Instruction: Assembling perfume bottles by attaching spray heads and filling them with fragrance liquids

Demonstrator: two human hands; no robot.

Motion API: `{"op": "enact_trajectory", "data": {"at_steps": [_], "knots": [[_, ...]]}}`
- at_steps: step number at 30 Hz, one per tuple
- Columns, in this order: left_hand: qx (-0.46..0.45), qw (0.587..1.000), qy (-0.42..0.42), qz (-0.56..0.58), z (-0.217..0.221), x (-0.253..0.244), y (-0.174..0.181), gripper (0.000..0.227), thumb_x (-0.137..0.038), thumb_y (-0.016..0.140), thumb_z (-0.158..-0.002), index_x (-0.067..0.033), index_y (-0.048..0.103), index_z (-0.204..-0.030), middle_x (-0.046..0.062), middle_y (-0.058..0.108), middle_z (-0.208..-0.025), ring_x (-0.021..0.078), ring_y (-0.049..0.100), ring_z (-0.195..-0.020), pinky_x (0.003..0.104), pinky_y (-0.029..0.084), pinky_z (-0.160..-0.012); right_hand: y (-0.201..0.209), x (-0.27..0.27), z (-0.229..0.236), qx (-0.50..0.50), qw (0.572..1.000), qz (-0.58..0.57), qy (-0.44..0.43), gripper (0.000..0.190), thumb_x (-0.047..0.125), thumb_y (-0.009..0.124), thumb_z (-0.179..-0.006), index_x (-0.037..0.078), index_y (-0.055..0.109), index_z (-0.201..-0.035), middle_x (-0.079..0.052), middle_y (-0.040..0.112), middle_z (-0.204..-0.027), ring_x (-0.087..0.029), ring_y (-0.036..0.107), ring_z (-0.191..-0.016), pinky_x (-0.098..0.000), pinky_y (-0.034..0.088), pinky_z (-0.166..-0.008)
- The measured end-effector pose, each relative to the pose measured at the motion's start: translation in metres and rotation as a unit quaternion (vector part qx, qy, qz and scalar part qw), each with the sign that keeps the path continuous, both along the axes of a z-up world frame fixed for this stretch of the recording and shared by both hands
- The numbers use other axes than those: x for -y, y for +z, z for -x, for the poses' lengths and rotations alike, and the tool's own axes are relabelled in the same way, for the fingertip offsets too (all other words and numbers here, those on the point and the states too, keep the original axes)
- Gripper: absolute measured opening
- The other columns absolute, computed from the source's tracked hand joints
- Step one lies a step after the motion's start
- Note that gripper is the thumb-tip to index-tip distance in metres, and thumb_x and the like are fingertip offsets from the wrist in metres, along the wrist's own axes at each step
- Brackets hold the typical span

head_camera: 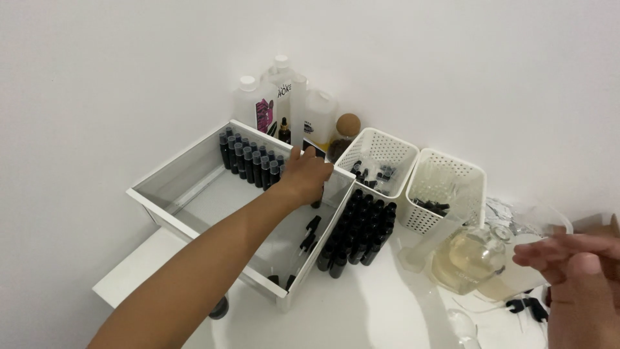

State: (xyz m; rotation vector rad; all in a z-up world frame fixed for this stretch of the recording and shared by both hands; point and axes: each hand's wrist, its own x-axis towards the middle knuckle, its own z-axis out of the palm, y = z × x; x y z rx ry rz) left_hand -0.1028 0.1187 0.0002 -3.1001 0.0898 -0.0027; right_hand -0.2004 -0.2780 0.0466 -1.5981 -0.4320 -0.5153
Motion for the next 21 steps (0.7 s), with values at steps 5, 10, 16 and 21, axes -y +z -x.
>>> {"op": "enact_trajectory", "data": {"at_steps": [5,10,16,21], "knots": [[0.024,0.997,-0.021,-0.065,-0.012,-0.007,-0.015,0.035,0.001,0.064,-0.077,-0.0183,0.066,-0.105,0.003,0.069,-0.101,0.0285,0.047,-0.123,0.049,0.026,-0.11,-0.011,0.017,-0.013,-0.014,1.0,-0.005,0.023,0.018,0.017,0.035,-0.126,0.01,0.051,-0.13,-0.008,0.061,-0.116,-0.028,0.071,-0.104,-0.0392,0.065,-0.1],[0.056,0.992,-0.022,-0.11,-0.016,-0.012,-0.023,0.037,-0.009,0.067,-0.08,-0.0199,0.066,-0.115,0.002,0.069,-0.109,0.0278,0.048,-0.126,0.051,0.025,-0.113,-0.016,0.021,-0.018,-0.004,0.998,-0.015,0.054,0.029,0.04,0.048,-0.12,0.014,0.052,-0.134,-0.004,0.063,-0.117,-0.025,0.074,-0.105,-0.0353,0.066,-0.097],[0.034,0.991,-0.012,-0.131,-0.021,-0.02,-0.028,0.033,-0.009,0.073,-0.078,-0.0183,0.068,-0.109,0.003,0.07,-0.1,0.0282,0.049,-0.123,0.05,0.026,-0.113,-0.016,0.022,-0.018,-0.008,0.999,-0.014,0.044,0.024,0.031,0.041,-0.124,0.013,0.051,-0.136,-0.007,0.063,-0.115,-0.028,0.073,-0.105,-0.0385,0.065,-0.099],[0.085,0.991,-0.021,-0.105,-0.02,-0.025,-0.039,0.033,-0.008,0.066,-0.08,-0.0172,0.069,-0.112,0.004,0.07,-0.106,0.0299,0.052,-0.122,0.054,0.027,-0.113,-0.007,0.015,-0.008,0.003,1.0,0.008,0.016,0.024,0.028,0.036,-0.128,0.009,0.05,-0.132,-0.006,0.061,-0.117,-0.026,0.071,-0.104,-0.0373,0.065,-0.1]]}}
